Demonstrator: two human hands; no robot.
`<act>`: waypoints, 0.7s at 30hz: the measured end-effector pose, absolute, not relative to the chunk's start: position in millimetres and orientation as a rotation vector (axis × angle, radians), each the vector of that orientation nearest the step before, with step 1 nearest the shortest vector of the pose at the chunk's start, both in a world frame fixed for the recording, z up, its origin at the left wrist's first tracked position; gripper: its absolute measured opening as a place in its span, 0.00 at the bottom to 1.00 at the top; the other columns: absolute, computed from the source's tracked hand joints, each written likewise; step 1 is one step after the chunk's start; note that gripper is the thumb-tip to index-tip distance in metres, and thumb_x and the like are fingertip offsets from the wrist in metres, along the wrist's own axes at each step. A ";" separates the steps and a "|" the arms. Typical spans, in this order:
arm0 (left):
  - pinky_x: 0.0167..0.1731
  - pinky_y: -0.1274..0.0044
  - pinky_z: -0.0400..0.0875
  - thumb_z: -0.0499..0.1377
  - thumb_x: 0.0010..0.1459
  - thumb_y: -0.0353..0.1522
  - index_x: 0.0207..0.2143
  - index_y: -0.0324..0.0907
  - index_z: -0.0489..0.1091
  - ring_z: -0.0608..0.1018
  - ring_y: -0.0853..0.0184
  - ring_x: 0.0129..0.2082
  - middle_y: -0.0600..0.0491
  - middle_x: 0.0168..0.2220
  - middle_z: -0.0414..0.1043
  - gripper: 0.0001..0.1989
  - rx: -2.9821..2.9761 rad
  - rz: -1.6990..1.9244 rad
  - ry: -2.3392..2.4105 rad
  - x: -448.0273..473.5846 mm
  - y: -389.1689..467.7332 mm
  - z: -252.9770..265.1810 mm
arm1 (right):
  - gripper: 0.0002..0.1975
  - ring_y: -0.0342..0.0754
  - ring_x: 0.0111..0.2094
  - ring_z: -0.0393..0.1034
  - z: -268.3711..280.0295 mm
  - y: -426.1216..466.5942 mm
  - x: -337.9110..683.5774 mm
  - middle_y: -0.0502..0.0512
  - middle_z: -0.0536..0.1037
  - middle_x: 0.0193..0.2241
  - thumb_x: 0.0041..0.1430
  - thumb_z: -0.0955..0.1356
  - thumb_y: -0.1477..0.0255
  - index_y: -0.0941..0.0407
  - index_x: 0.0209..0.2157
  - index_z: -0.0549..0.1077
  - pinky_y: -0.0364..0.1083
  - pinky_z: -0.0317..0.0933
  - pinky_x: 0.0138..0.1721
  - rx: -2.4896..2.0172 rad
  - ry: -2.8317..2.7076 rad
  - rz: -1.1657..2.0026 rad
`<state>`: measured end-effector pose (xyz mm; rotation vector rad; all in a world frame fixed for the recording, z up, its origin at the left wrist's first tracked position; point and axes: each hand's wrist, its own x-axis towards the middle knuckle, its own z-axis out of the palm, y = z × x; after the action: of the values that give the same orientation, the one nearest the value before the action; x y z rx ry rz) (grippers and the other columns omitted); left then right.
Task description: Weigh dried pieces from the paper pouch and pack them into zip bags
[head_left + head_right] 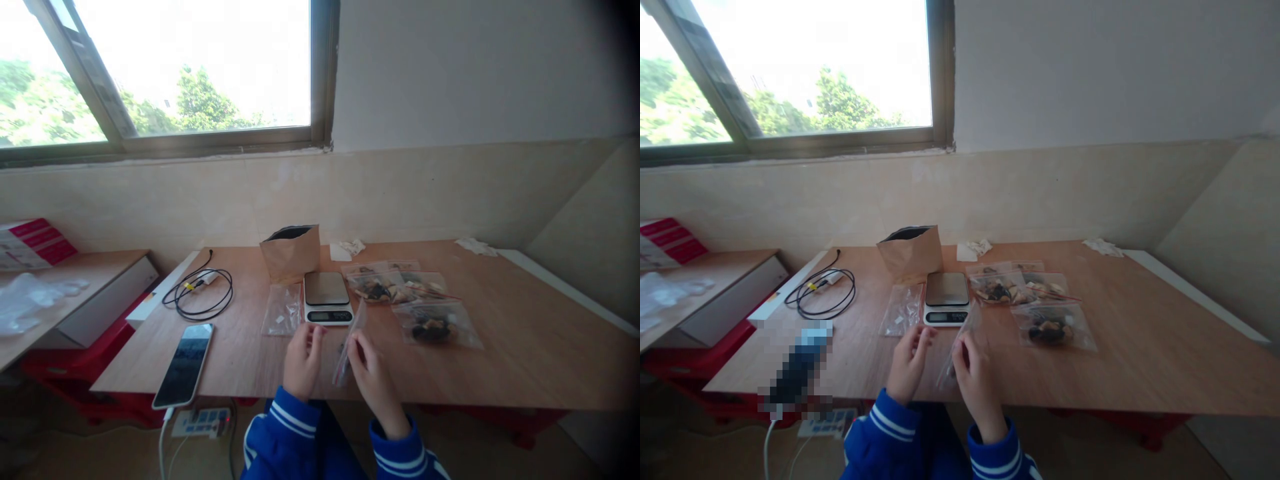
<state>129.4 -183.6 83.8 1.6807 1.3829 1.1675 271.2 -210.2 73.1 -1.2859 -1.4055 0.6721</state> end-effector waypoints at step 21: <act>0.25 0.80 0.58 0.52 0.58 0.44 0.24 0.41 0.64 0.64 0.71 0.24 0.57 0.21 0.60 0.17 1.558 0.999 1.110 142.6 -184.8 89.6 | 0.14 0.49 0.31 0.73 76.5 -211.0 266.8 0.54 0.76 0.27 0.63 0.59 0.65 0.54 0.31 0.72 0.44 0.64 0.31 -1.191 -1.549 0.723</act>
<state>142.6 -184.8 89.6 1.5579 1.1099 0.9989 266.8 -211.0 76.5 -1.1908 -1.5487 0.7227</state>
